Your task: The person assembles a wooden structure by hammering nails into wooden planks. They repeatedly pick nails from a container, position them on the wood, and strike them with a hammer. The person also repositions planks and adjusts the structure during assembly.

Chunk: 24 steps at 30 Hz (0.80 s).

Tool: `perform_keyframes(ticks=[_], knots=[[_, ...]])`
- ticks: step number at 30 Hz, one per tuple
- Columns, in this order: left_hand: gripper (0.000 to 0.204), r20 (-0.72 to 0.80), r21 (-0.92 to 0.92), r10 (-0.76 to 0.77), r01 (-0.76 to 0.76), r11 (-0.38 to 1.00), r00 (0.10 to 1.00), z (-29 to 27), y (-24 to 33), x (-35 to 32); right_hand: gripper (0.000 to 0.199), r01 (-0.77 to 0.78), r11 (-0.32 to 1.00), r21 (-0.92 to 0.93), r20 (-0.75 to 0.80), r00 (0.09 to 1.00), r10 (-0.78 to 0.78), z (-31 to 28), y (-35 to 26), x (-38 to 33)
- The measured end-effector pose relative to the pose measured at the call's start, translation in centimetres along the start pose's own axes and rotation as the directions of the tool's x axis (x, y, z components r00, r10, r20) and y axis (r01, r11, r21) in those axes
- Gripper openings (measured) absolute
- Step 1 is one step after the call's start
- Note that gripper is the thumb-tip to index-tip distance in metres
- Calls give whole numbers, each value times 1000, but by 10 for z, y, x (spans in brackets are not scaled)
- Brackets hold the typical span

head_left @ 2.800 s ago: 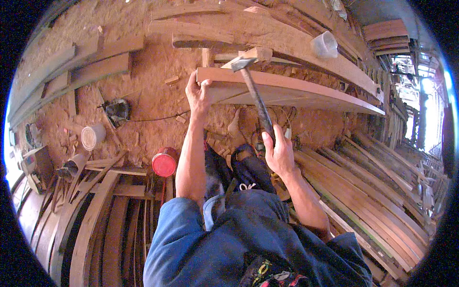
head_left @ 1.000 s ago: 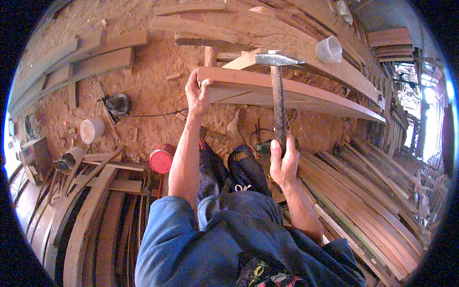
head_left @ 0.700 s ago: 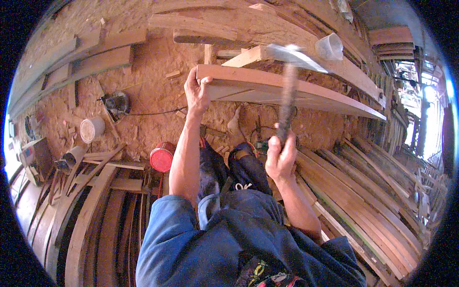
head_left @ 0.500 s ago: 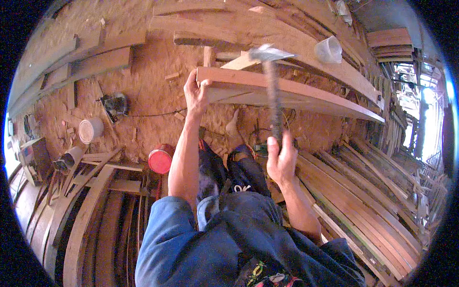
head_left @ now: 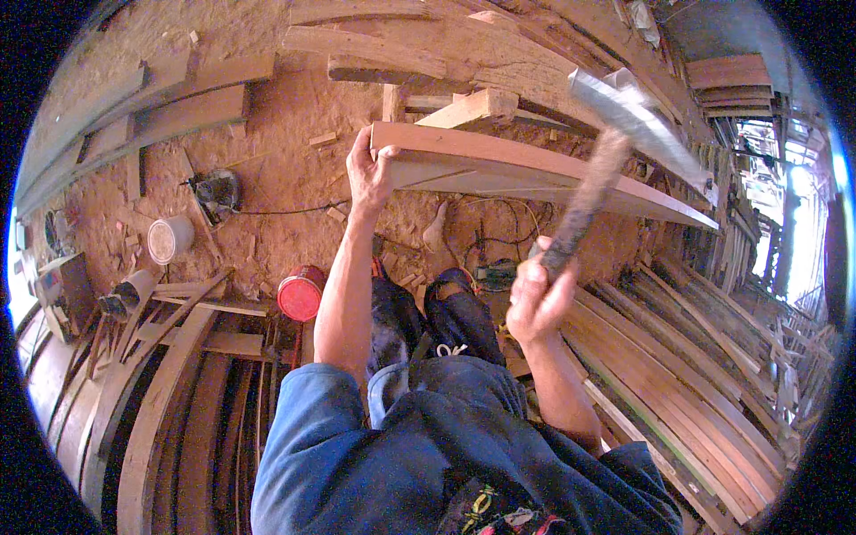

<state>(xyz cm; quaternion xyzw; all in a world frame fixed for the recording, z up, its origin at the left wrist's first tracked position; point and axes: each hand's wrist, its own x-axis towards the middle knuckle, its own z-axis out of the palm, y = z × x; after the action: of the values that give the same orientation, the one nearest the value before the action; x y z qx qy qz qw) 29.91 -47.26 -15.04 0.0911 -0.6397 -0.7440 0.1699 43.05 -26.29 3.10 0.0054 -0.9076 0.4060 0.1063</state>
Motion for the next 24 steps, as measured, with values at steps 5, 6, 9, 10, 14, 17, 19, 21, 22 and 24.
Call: perform_keyframes(ticks=[5, 6, 9, 10, 14, 17, 19, 21, 22, 24], knots=[[49, 4, -19, -5, 5, 1000, 1000, -1, -3, 4, 32, -49, 947, -317, 302, 941, 150, -1, 4, 8], [49, 6, 5, -6, 6, 1000, 1000, -2, -3, 3, 32, -118, 950, -290, 260, 945, 197, -4, 2, 7], [47, 1, 32, -55, 55, 998, 998, -1, -2, 2, 32, -30, 999, -29, 33, 999, 31, -3, -2, 5], [47, 9, 16, -56, 56, 998, 998, -1, -1, 1, 33, -1, 1000, -10, 26, 1000, 2, 0, -3, 5], [45, 3, 9, -9, 9, 1000, 1000, -2, 4, 2, 38, 44, 919, -392, 334, 938, 97, 4, -3, 6], [47, 23, 49, -66, 65, 997, 998, -3, 5, 3, 39, 30, 990, -137, 175, 985, -6, 1, -3, 7], [48, 18, 50, -77, 76, 996, 997, -2, 5, 2, 35, -17, 997, -76, 92, 995, 24, 0, -3, 6], [49, -17, 26, -3, 3, 1000, 1000, 0, 3, 1, 34, -49, 970, -236, 196, 976, 97, 2, -2, 6], [49, -32, -43, -12, 10, 999, 999, 1, 1, 4, 36, -54, 912, -406, 375, 901, 220, 6, 0, 8], [50, -18, -134, -24, 21, 991, 1000, 1, 0, 4, 35, -22, 929, -369, 341, 927, 157, 6, 0, 7]])
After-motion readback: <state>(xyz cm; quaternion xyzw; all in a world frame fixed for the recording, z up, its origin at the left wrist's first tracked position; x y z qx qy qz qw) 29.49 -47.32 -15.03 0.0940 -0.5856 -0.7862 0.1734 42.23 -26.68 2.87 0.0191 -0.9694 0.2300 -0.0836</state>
